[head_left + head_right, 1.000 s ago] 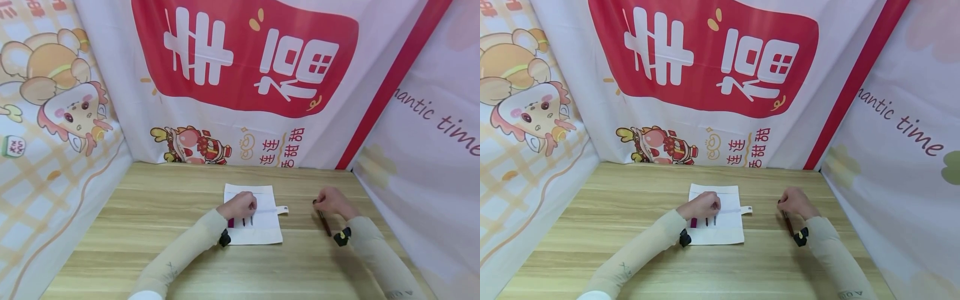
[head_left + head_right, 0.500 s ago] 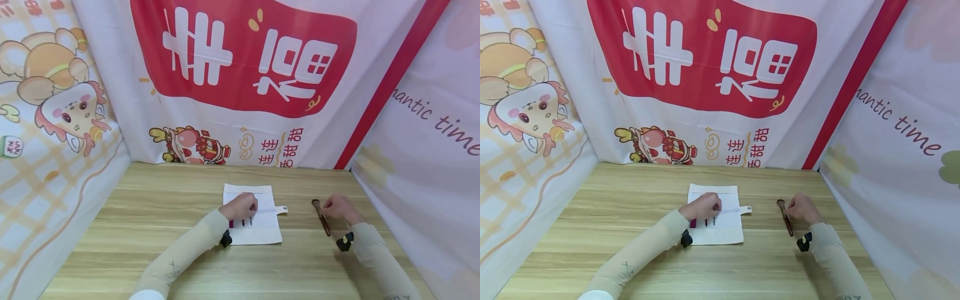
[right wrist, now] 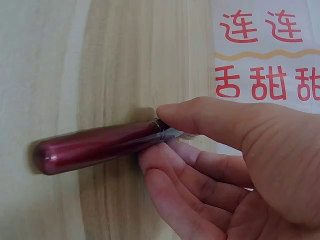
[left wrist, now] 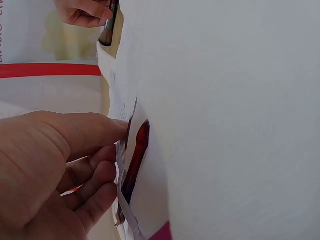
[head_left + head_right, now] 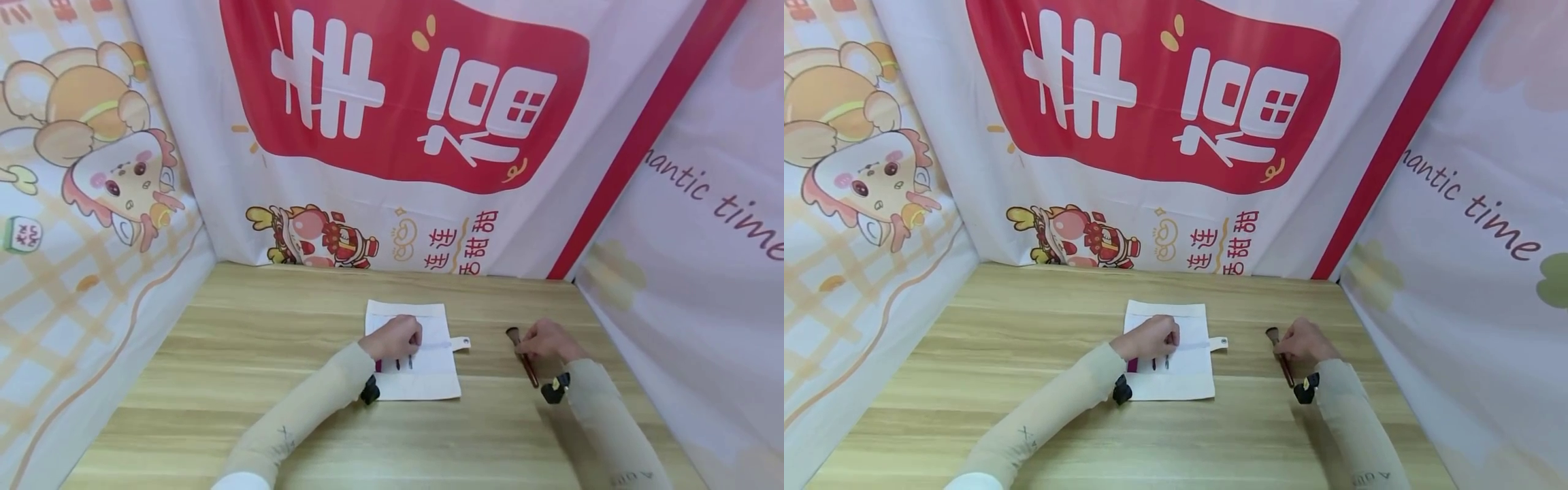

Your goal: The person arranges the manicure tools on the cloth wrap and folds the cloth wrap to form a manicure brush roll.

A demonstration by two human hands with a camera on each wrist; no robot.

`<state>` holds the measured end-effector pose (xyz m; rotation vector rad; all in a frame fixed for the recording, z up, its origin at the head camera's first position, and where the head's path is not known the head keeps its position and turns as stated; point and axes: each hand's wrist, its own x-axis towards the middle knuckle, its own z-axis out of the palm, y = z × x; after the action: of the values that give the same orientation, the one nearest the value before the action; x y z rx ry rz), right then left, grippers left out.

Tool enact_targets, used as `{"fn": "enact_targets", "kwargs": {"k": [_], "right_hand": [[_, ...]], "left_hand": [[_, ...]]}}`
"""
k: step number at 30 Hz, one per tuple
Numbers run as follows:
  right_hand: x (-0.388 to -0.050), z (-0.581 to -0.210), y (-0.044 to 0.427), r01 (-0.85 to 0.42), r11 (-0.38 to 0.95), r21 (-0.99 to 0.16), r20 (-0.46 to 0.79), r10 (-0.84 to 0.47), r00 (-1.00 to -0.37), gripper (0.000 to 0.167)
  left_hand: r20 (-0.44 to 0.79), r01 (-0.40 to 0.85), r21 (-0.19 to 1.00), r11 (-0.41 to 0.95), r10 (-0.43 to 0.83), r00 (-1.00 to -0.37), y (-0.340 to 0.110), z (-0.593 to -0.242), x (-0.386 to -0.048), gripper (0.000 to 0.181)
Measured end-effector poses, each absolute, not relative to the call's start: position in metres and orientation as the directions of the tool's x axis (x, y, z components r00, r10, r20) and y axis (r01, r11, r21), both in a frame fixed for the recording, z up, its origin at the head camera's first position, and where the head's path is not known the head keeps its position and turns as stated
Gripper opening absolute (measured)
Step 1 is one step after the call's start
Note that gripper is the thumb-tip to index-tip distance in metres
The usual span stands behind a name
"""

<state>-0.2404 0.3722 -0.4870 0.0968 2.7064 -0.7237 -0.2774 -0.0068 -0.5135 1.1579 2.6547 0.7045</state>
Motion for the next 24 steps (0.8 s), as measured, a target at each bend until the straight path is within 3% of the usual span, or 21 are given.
{"fn": "enact_targets", "kwargs": {"k": [7,14,18,24], "right_hand": [[-0.256,-0.485,0.364,0.146,0.879,-0.454,-0.375,-0.041,-0.926,0.036],[-0.272,-0.473,0.336,0.108,0.887,-0.450,-0.334,-0.055,-0.941,0.029],[-0.279,-0.465,0.311,0.102,0.859,-0.502,-0.285,-0.053,-0.957,0.022],[-0.287,-0.458,0.273,0.077,0.798,-0.598,-0.194,-0.051,-0.980,0.026]], "left_hand": [[0.048,0.653,0.478,0.587,0.725,-0.687,-0.007,-0.511,-0.277,0.010],[0.049,0.655,0.484,0.580,0.729,-0.683,-0.005,-0.515,-0.278,0.011],[0.045,0.647,0.487,0.586,0.723,-0.689,-0.006,-0.516,-0.279,0.011],[0.048,0.648,0.486,0.586,0.723,-0.690,-0.007,-0.516,-0.278,0.011]]}}
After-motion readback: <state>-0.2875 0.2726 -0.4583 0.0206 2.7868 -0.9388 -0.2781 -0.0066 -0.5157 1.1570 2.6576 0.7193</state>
